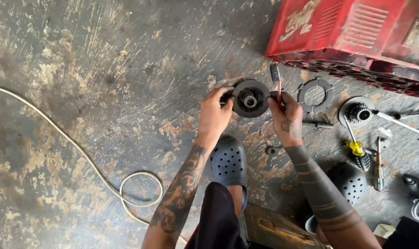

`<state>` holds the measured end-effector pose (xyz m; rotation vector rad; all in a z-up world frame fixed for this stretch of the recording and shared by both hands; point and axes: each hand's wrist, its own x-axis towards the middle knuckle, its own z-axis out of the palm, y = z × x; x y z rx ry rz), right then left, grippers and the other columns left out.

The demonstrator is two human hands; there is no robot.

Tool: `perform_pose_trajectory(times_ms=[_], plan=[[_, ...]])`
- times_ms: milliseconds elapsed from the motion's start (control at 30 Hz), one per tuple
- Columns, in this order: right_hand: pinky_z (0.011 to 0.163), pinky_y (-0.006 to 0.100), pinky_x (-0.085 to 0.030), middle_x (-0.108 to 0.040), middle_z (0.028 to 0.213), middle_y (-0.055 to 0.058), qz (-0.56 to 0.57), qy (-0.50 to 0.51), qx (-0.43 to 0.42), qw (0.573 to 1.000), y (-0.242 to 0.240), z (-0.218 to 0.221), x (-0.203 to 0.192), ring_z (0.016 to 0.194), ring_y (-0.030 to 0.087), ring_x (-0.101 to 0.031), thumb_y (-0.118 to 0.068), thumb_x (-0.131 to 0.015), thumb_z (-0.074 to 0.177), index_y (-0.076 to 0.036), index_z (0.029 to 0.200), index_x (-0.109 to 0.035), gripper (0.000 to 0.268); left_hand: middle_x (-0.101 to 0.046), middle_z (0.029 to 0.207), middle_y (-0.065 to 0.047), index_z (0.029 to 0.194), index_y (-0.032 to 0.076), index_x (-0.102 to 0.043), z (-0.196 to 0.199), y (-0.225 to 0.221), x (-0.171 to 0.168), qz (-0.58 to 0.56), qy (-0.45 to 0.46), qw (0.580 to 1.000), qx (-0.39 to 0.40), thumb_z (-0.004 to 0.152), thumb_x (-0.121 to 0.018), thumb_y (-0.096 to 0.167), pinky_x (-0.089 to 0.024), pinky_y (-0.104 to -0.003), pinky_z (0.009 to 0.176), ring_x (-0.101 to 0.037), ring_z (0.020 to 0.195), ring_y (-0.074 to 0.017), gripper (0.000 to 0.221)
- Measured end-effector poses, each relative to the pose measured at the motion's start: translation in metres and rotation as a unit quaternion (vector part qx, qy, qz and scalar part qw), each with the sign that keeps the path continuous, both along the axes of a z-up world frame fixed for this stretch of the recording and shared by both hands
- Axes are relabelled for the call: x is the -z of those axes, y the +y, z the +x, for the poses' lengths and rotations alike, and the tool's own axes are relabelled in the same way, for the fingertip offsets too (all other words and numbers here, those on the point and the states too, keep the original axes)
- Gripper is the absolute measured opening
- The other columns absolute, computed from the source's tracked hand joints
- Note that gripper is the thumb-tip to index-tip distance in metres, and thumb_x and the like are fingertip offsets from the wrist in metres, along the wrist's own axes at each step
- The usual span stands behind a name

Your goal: The person sits on a low stool and cleans disassembled motorcycle clutch components with a wire brush. They hold each clutch plate or hub in one hand and scrub its teeth and surfaces, setting cleaned parts on the floor beside them and picking up the next piece.

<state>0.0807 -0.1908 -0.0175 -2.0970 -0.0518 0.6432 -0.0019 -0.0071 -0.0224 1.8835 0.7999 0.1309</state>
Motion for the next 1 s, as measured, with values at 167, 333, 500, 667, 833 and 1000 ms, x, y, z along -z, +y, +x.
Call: perform_pose_trajectory(times_ms=[167,333,500,667,833,1000], plan=[[0.058,0.039,-0.049,-0.066,0.081,0.014,-0.062,-0.049,-0.036,0.996,0.001,0.005,0.012,0.068,0.025,-0.063,-0.016,-0.073,0.102,-0.003,0.102,-0.070,0.013,-0.070,0.093,-0.011,0.109,0.014,-0.073,-0.003,-0.005,0.011,0.044,0.009,0.999,0.006,0.083,-0.076,0.007,-0.063,-0.041,0.074,-0.073,0.090,-0.0338,0.027],[0.060,0.042,-0.054,-0.071,0.088,0.019,-0.080,-0.098,-0.066,0.990,0.008,0.003,0.013,0.073,0.036,-0.071,-0.010,-0.074,0.100,0.000,0.108,-0.071,0.013,-0.068,0.094,-0.011,0.110,0.013,-0.071,-0.002,-0.009,0.001,0.083,0.019,0.996,0.013,0.084,-0.074,0.007,-0.062,-0.042,0.072,-0.072,0.090,-0.0342,0.027],[0.061,0.046,-0.055,-0.071,0.091,0.021,-0.088,-0.141,-0.085,0.982,0.012,0.001,0.010,0.080,0.041,-0.072,-0.010,-0.075,0.098,0.001,0.111,-0.070,0.018,-0.068,0.093,-0.015,0.111,0.010,-0.071,0.002,-0.011,-0.007,0.080,0.019,0.997,-0.006,0.084,-0.072,0.003,-0.061,-0.041,0.070,-0.072,0.088,-0.0366,0.027],[0.063,0.047,-0.056,-0.070,0.091,0.020,-0.073,-0.148,-0.083,0.983,0.010,0.002,0.011,0.081,0.042,-0.072,-0.011,-0.076,0.096,0.001,0.109,-0.071,0.018,-0.068,0.093,-0.013,0.110,0.010,-0.072,0.000,-0.015,-0.003,0.091,0.024,0.996,-0.013,0.084,-0.073,0.003,-0.062,-0.037,0.061,-0.073,0.085,-0.0341,0.028],[0.064,0.051,-0.055,-0.069,0.090,0.023,-0.061,-0.168,-0.081,0.981,0.008,-0.001,0.012,0.084,0.047,-0.070,-0.014,-0.077,0.094,0.001,0.107,-0.070,0.021,-0.069,0.091,-0.014,0.109,0.009,-0.072,0.004,-0.019,-0.005,0.085,0.019,0.996,-0.021,0.083,-0.073,0.000,-0.062,-0.037,0.058,-0.073,0.083,-0.0354,0.028],[0.069,0.052,-0.057,-0.071,0.093,0.020,-0.060,-0.169,-0.078,0.981,0.006,0.001,0.010,0.087,0.046,-0.071,-0.017,-0.077,0.094,-0.002,0.106,-0.070,0.019,-0.069,0.093,-0.011,0.108,0.013,-0.073,0.005,-0.024,-0.002,0.122,0.025,0.992,-0.015,0.083,-0.075,0.004,-0.063,-0.040,0.065,-0.072,0.087,-0.0324,0.027]])
